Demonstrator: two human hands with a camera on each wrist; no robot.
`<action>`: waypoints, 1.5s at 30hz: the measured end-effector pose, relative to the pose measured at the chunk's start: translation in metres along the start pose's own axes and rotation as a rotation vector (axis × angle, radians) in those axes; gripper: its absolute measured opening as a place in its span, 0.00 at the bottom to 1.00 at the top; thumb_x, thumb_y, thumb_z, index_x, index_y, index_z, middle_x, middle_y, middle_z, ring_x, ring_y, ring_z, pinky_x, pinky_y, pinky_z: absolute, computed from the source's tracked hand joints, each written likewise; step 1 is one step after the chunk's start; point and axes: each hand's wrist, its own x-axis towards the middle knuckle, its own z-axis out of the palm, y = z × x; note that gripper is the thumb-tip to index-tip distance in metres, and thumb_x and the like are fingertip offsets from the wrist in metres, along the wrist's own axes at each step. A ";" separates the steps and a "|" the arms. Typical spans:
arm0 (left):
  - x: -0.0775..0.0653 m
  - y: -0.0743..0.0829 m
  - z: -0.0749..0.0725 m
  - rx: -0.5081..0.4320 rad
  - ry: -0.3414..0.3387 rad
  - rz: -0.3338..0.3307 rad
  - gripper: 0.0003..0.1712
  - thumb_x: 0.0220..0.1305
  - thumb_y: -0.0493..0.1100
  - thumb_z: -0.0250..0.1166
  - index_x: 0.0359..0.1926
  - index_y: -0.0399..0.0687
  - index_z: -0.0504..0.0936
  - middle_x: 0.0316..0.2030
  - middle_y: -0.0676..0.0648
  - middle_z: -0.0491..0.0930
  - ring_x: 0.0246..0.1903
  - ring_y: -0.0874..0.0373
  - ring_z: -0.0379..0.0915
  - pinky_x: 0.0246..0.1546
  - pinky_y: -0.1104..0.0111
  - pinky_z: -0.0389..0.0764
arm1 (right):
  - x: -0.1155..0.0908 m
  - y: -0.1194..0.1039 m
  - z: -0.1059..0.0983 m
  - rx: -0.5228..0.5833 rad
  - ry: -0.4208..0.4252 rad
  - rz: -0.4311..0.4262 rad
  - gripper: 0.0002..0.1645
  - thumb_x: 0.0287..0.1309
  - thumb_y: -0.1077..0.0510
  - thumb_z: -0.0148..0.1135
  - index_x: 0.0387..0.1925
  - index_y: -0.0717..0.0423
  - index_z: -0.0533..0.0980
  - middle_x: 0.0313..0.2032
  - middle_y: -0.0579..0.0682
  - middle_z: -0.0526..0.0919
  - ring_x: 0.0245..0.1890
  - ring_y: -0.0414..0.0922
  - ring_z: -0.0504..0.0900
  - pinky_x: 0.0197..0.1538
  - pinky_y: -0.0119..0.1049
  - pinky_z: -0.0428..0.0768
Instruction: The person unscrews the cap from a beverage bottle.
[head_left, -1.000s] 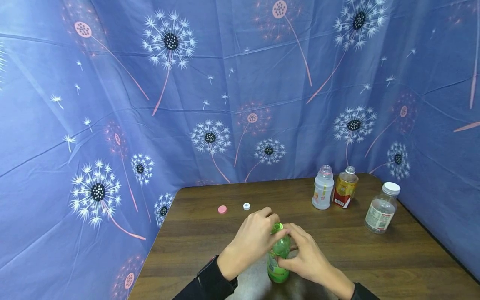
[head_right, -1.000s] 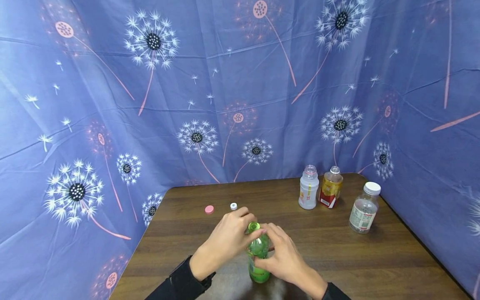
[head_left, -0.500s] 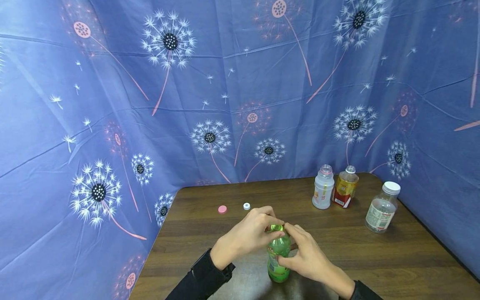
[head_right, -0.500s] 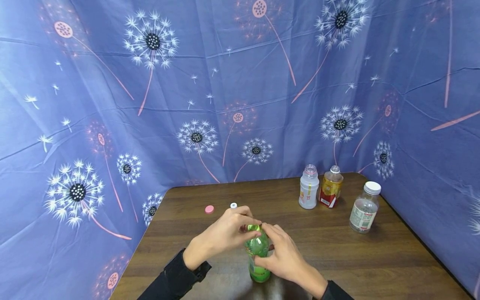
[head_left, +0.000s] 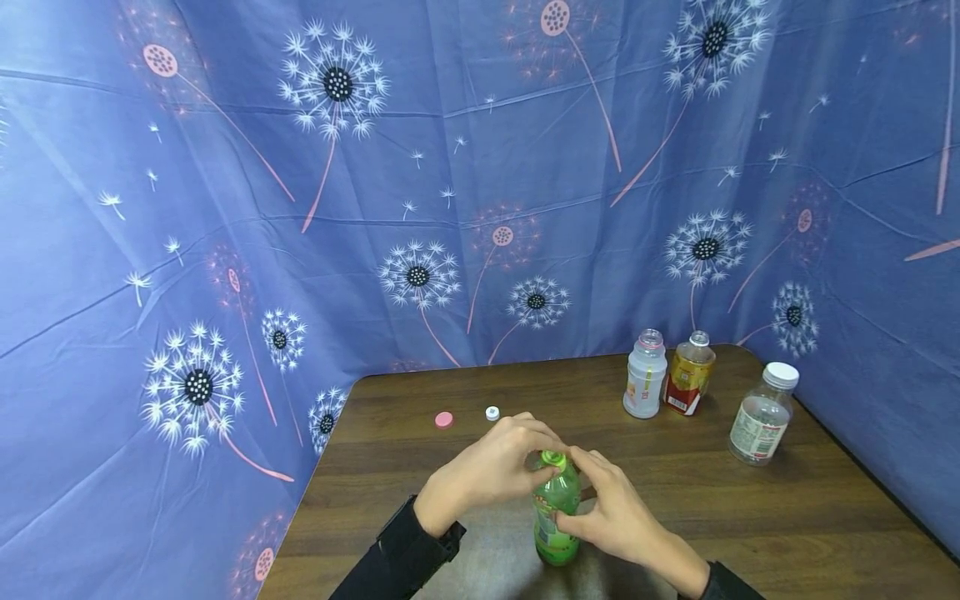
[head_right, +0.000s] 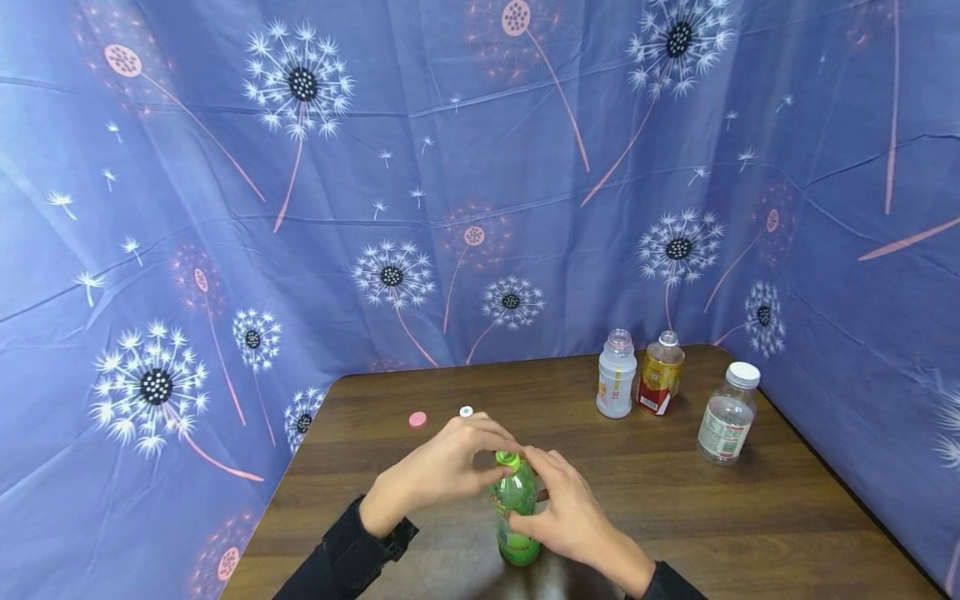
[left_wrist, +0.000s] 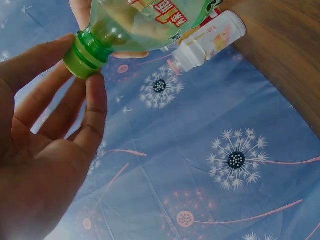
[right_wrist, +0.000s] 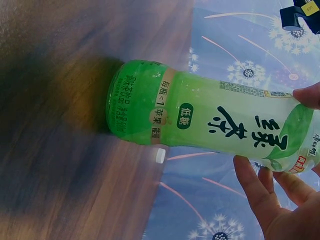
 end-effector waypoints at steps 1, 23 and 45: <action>0.000 0.001 0.001 0.013 0.012 -0.009 0.12 0.68 0.43 0.73 0.51 0.47 0.90 0.46 0.52 0.88 0.48 0.62 0.80 0.51 0.79 0.77 | 0.000 0.000 0.000 0.003 0.002 0.001 0.43 0.46 0.58 0.82 0.65 0.40 0.74 0.47 0.39 0.80 0.46 0.39 0.82 0.39 0.34 0.87; 0.004 0.022 0.027 0.377 0.204 -0.208 0.18 0.67 0.56 0.73 0.31 0.48 0.81 0.22 0.54 0.77 0.18 0.66 0.73 0.17 0.78 0.69 | -0.003 0.001 0.003 0.002 0.010 0.061 0.44 0.45 0.57 0.82 0.65 0.39 0.75 0.49 0.41 0.82 0.46 0.41 0.82 0.39 0.36 0.87; -0.002 0.005 0.004 0.044 -0.004 -0.043 0.13 0.71 0.46 0.71 0.52 0.45 0.89 0.38 0.53 0.80 0.30 0.72 0.71 0.31 0.87 0.69 | 0.000 0.000 -0.001 0.033 -0.011 0.054 0.43 0.47 0.58 0.82 0.65 0.37 0.74 0.45 0.40 0.81 0.44 0.38 0.81 0.39 0.33 0.87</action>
